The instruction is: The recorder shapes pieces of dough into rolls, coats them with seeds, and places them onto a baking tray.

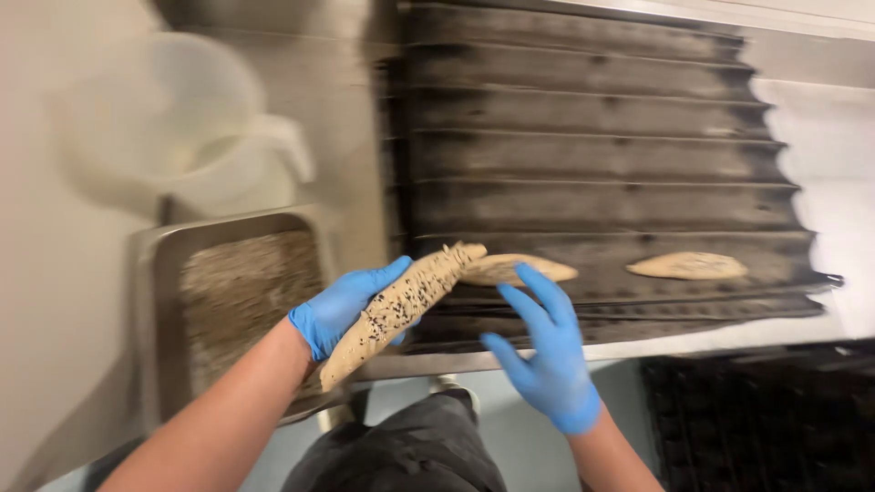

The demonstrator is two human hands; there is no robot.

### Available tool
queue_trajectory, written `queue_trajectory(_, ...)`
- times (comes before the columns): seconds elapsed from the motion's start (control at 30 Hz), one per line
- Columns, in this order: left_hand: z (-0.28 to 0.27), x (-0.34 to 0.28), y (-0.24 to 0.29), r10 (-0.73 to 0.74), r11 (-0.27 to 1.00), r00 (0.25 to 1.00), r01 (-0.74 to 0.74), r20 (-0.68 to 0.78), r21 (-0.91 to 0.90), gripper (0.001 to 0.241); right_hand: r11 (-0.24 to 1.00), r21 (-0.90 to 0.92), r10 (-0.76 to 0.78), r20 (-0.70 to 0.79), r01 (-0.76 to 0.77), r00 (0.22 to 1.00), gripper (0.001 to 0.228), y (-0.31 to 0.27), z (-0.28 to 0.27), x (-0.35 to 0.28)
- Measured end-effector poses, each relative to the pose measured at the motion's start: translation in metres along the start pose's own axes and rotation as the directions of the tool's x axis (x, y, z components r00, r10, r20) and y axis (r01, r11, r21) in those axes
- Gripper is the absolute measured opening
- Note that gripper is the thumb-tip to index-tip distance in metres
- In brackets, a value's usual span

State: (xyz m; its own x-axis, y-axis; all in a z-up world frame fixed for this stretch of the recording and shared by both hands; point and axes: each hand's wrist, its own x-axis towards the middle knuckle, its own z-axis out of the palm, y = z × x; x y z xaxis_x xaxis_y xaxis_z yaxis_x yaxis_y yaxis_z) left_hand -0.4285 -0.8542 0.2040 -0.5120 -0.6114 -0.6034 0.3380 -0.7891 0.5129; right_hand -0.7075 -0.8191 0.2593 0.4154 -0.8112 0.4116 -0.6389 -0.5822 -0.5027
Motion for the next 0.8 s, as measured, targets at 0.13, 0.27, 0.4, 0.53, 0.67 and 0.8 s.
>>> queue_trajectory(0.13, 0.073, 0.098, 0.015, -0.055, 0.991, 0.988, 0.036, 0.147, 0.128, 0.052, 0.963, -0.161, -0.216, 0.01, 0.215, 0.976, 0.08, 0.072, -0.05, 0.05)
queue_trajectory(0.27, 0.139, 0.177, 0.054, -0.019, 0.938, 0.977, -0.057, 0.213, 0.341, 0.066, 0.983, 0.142, 0.057, 0.356, -0.114, 0.933, 0.064, 0.183, -0.079, 0.059)
queue_trajectory(0.4, 0.169, 0.233, 0.087, 0.032, 0.662, 0.988, -0.132, 0.148, 0.738, 0.063, 0.941, 0.134, 0.234, 0.41, -0.312, 0.881, 0.05, 0.272, -0.091, 0.073)
queue_trajectory(0.53, 0.161, 0.283, 0.056, 0.244, 0.285, 0.959, -0.213, 0.144, 0.934, 0.064, 0.947, 0.072, 0.255, 0.421, -0.312, 0.871, 0.049, 0.32, -0.088, 0.075)
queue_trajectory(0.67, 0.183, 0.282, 0.044, 0.35, -0.074, 0.91, -0.21, 0.222, 0.975, 0.057, 0.969, -0.064, 0.24, 0.465, -0.239, 0.852, 0.049, 0.341, -0.091, 0.072)
queue_trajectory(0.8, 0.182, 0.282, 0.043, 0.315, -0.202, 0.916, -0.191, 0.248, 0.961, 0.055, 0.977, -0.064, 0.207, 0.493, -0.202, 0.845, 0.051, 0.343, -0.098, 0.077)
